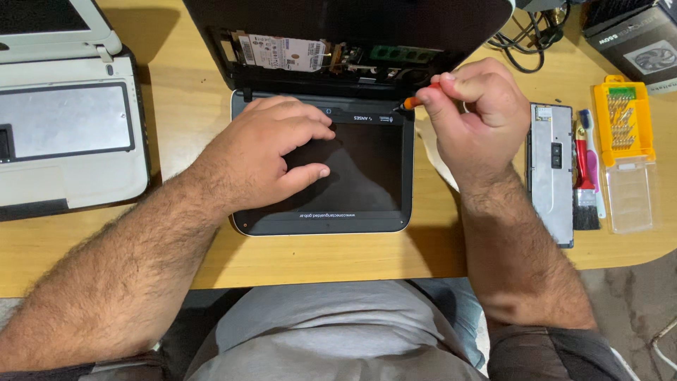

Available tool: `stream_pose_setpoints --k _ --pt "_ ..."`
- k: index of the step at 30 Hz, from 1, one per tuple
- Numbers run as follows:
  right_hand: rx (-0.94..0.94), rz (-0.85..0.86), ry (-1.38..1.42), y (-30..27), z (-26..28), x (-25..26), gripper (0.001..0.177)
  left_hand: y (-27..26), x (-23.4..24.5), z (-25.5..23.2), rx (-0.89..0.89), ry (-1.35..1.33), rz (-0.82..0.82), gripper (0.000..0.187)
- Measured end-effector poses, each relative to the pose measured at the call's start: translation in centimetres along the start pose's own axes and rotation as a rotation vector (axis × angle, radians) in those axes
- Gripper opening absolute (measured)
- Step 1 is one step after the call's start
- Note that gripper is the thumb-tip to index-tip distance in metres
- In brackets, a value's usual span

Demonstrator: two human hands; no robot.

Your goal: The person uses a screwdriver to remove screws from the back panel of a laptop. They then remove the panel, revealing the internal components, and proceed to remove screws from the screen bezel.

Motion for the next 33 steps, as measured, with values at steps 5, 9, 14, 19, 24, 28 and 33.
stream_pose_setpoints --k 5,9,14,19,24,28,33 --pt "0.019 0.049 0.079 0.4 0.1 -0.1 0.019 0.0 0.0 0.1 -0.007 -0.007 -0.008 0.04" --pt "-0.029 0.169 0.241 0.1 0.1 -0.5 0.014 0.0 0.1 0.0 0.008 -0.017 -0.009 0.039" --pt "-0.045 0.19 0.319 -0.2 0.1 -0.3 0.014 0.0 0.0 0.0 -0.001 -0.005 0.0 0.04" --pt "0.061 0.069 0.026 -0.2 -0.2 0.4 0.021 -0.1 0.0 0.1 -0.025 0.01 -0.011 0.04" --pt "0.006 0.098 0.043 0.2 0.6 0.1 0.019 -0.1 0.0 -0.2 -0.022 -0.002 -0.003 0.04" --pt "-0.053 0.126 0.093 0.1 1.5 0.1 0.026 -0.1 0.1 -0.3 -0.022 -0.016 -0.008 0.038" --pt "0.069 0.099 0.086 0.0 1.2 -0.1 0.012 0.0 0.2 -0.3 0.0 0.001 -0.002 0.039"
Point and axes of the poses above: each hand's wrist, its own y-axis towards the middle knuckle, its own x-axis out of the back of the hand, z = x × y, the point moved 7 cm from there along y, towards the middle knuckle, and after that the axes turned 14 degrees about -y, right-handed, at the moved point
